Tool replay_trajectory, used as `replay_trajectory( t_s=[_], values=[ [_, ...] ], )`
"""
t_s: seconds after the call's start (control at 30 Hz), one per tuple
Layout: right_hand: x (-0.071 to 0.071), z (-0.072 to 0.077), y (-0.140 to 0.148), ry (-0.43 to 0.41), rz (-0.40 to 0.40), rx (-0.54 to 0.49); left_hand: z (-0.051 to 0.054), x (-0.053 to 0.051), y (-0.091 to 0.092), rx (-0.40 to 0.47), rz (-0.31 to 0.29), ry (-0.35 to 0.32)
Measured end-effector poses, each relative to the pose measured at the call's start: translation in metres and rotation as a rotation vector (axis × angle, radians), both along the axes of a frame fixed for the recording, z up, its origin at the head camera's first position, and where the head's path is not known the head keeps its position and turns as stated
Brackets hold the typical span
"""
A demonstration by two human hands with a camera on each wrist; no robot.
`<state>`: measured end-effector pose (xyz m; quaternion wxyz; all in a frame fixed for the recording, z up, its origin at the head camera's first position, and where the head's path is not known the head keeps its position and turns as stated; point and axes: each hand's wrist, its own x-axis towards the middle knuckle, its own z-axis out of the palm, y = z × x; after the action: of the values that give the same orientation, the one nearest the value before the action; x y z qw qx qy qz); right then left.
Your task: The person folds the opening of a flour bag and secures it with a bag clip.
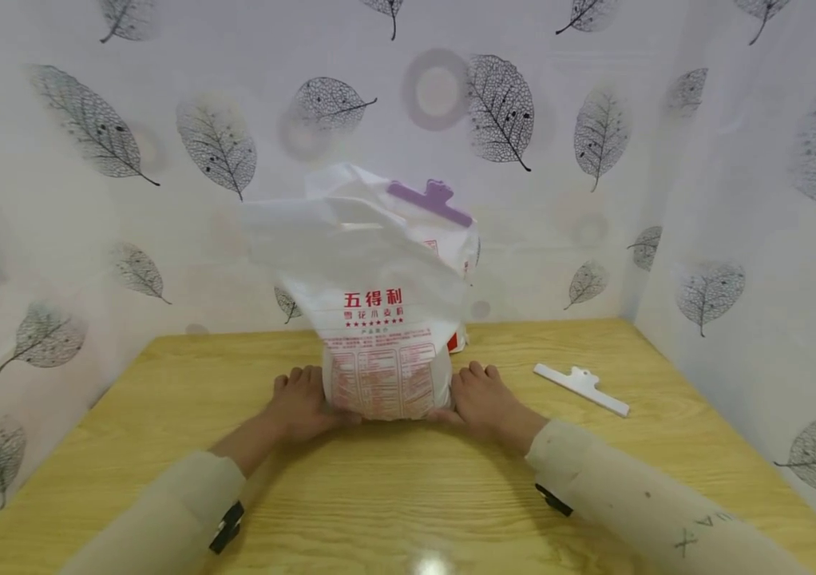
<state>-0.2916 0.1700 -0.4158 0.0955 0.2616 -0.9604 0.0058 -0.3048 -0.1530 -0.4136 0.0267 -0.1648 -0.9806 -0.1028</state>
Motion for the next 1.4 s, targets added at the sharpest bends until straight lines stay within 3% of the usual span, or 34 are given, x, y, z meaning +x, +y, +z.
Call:
replay_trajectory(
  t_s=[0.37, 0.8, 1.0, 1.23, 1.4],
  values=[
    [0.0, 0.002, 0.013, 0.003, -0.002, -0.007, 0.007, 0.002, 0.012, -0.026, -0.013, -0.008],
    [0.006, 0.004, 0.035, 0.01, -0.042, 0.005, 0.007, -0.004, 0.036, -0.068, -0.019, 0.014],
    [0.008, 0.005, 0.04, 0.018, -0.035, 0.024, 0.011, 0.0, 0.042, -0.067, -0.004, -0.006],
    [0.007, 0.009, 0.044, -0.086, -0.049, -0.056, 0.01, 0.002, 0.036, -0.034, -0.019, -0.015],
    [0.003, 0.018, 0.05, -0.133, -0.024, -0.107, 0.026, 0.006, 0.025, 0.072, -0.075, 0.024]
  ],
)
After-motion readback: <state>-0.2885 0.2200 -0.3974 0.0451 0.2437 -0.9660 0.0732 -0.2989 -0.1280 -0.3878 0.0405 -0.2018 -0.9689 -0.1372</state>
